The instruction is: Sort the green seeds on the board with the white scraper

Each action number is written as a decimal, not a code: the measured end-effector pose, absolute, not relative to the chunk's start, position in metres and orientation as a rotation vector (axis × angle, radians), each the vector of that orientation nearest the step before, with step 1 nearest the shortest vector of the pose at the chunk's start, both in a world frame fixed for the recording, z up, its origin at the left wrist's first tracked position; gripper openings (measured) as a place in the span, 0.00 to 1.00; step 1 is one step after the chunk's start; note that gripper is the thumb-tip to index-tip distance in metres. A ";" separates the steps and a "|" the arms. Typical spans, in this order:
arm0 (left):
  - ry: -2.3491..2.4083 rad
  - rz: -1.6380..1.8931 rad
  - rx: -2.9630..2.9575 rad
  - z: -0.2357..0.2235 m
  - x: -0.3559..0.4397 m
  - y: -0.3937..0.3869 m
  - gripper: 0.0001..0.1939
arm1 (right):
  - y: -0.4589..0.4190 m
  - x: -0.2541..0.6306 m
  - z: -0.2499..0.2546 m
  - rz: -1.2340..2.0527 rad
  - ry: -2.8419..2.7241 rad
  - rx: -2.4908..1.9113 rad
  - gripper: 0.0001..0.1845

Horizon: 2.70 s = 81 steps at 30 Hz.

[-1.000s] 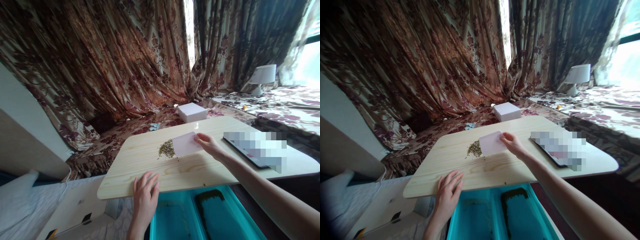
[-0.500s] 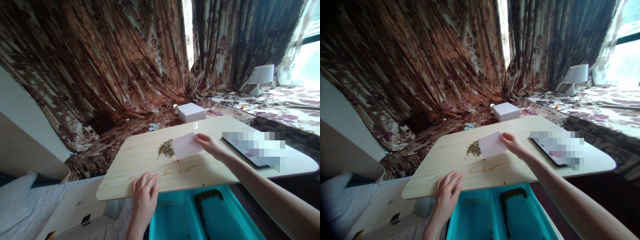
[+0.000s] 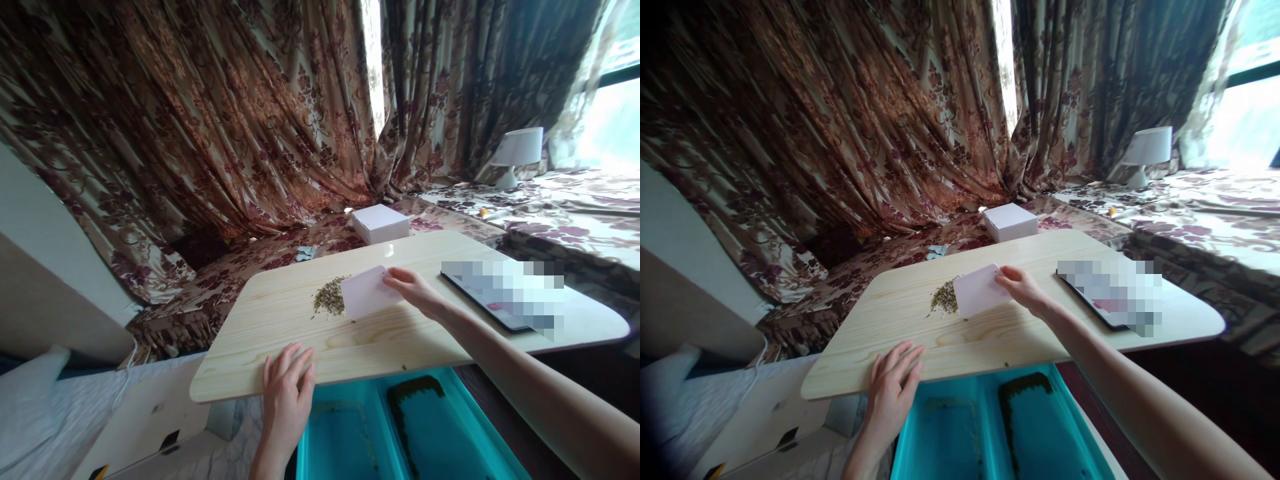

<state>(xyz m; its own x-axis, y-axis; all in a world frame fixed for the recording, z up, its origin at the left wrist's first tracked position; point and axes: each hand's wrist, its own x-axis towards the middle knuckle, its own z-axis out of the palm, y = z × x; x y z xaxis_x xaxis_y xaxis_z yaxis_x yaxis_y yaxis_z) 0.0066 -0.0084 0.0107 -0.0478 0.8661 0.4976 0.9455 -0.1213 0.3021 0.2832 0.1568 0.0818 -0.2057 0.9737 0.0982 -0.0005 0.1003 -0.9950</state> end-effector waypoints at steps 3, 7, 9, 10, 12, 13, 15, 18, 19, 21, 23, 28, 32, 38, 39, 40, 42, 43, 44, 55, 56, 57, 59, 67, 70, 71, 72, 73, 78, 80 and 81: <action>-1.989 -0.903 -2.070 0.011 0.007 -0.008 0.16 | 0.157 0.288 0.082 1.281 -1.426 -1.050 0.13; -1.985 -0.908 -2.062 0.010 0.006 -0.007 0.16 | 0.158 0.290 0.083 1.279 -1.439 -1.040 0.15; -1.986 -0.906 -2.063 0.009 0.006 -0.007 0.16 | 0.159 0.288 0.082 1.292 -1.437 -1.020 0.15; -1.987 -0.903 -2.065 0.009 0.005 -0.007 0.16 | 0.159 0.287 0.081 1.304 -1.437 -1.009 0.16; -1.984 -0.899 -2.070 0.008 0.005 -0.007 0.16 | 0.160 0.286 0.080 1.332 -1.437 -0.990 0.16; -1.980 -0.900 -2.070 0.008 0.005 -0.008 0.16 | 0.160 0.285 0.079 1.345 -1.439 -0.985 0.16; -1.971 -0.905 -2.067 0.008 0.005 -0.008 0.16 | 0.160 0.286 0.079 1.361 -1.445 -0.986 0.17; -1.965 -0.911 -2.064 0.009 0.005 -0.008 0.16 | 0.158 0.290 0.080 1.373 -1.464 -0.990 0.16; -1.967 -0.911 -2.064 0.009 0.005 -0.007 0.16 | 0.157 0.291 0.081 1.376 -1.471 -0.988 0.16; -1.971 -0.910 -2.064 0.009 0.006 -0.007 0.16 | 0.155 0.293 0.083 1.386 -1.481 -0.983 0.16; -1.971 -0.907 -2.064 0.009 0.006 -0.007 0.16 | 0.153 0.295 0.084 1.393 -1.483 -0.982 0.17; -1.971 -0.897 -2.073 0.008 0.005 -0.007 0.16 | 0.150 0.299 0.084 1.392 -1.449 -0.998 0.17; -1.965 -0.900 -2.073 0.008 0.004 -0.007 0.16 | 0.148 0.306 0.083 1.426 -1.445 -1.019 0.17; -1.954 -0.900 -2.070 0.009 0.005 -0.006 0.16 | 0.143 0.321 0.080 1.499 -1.517 -1.012 0.19; -1.953 -0.898 -2.072 0.009 0.005 -0.006 0.16 | 0.141 0.323 0.080 1.507 -1.525 -1.013 0.19; -1.951 -0.897 -2.075 0.008 0.005 -0.006 0.16 | 0.139 0.324 0.081 1.514 -1.533 -1.017 0.20; -1.951 -0.895 -2.077 0.007 0.004 -0.006 0.16 | 0.133 0.328 0.082 1.525 -1.553 -1.031 0.20; -1.951 -0.894 -2.079 0.007 0.004 -0.007 0.16 | 0.130 0.331 0.083 1.528 -1.564 -1.040 0.21; -1.952 -0.892 -2.080 0.007 0.004 -0.007 0.16 | 0.127 0.334 0.085 1.530 -1.574 -1.050 0.21; -1.976 -0.888 -2.083 0.008 0.003 -0.007 0.17 | 0.126 0.318 0.089 1.446 -1.430 -0.984 0.22; -1.974 -0.887 -2.083 0.008 0.003 -0.007 0.17 | 0.129 0.310 0.088 1.426 -1.410 -0.967 0.21; -1.971 -0.887 -2.082 0.009 0.003 -0.007 0.16 | 0.132 0.303 0.086 1.403 -1.399 -0.962 0.21; -1.970 -0.889 -2.080 0.009 0.003 -0.007 0.16 | 0.136 0.291 0.083 1.366 -1.400 -0.968 0.20; -1.949 -0.904 -2.059 0.011 0.007 -0.009 0.16 | 0.144 0.286 0.075 1.363 -1.465 -0.993 0.19; -1.960 -0.896 -2.061 0.012 0.006 -0.009 0.16 | 0.147 0.288 0.074 1.423 -1.469 -1.008 0.18; -1.963 -0.893 -2.063 0.012 0.006 -0.008 0.16 | 0.148 0.288 0.074 1.450 -1.471 -1.009 0.18; -1.965 -0.889 -2.066 0.012 0.005 -0.008 0.16 | 0.149 0.288 0.073 1.480 -1.475 -1.008 0.18; -1.965 -0.886 -2.069 0.011 0.005 -0.008 0.16 | 0.150 0.288 0.073 1.512 -1.483 -1.006 0.18; -1.949 -0.879 -2.078 0.010 0.004 -0.008 0.16 | 0.151 0.288 0.079 1.637 -1.550 -1.001 0.15; -1.952 -0.877 -2.076 0.009 0.004 -0.008 0.16 | 0.149 0.293 0.084 1.686 -1.587 -1.003 0.14; -1.956 -0.874 -2.078 0.009 0.004 -0.009 0.16 | 0.147 0.298 0.087 1.715 -1.619 -1.007 0.13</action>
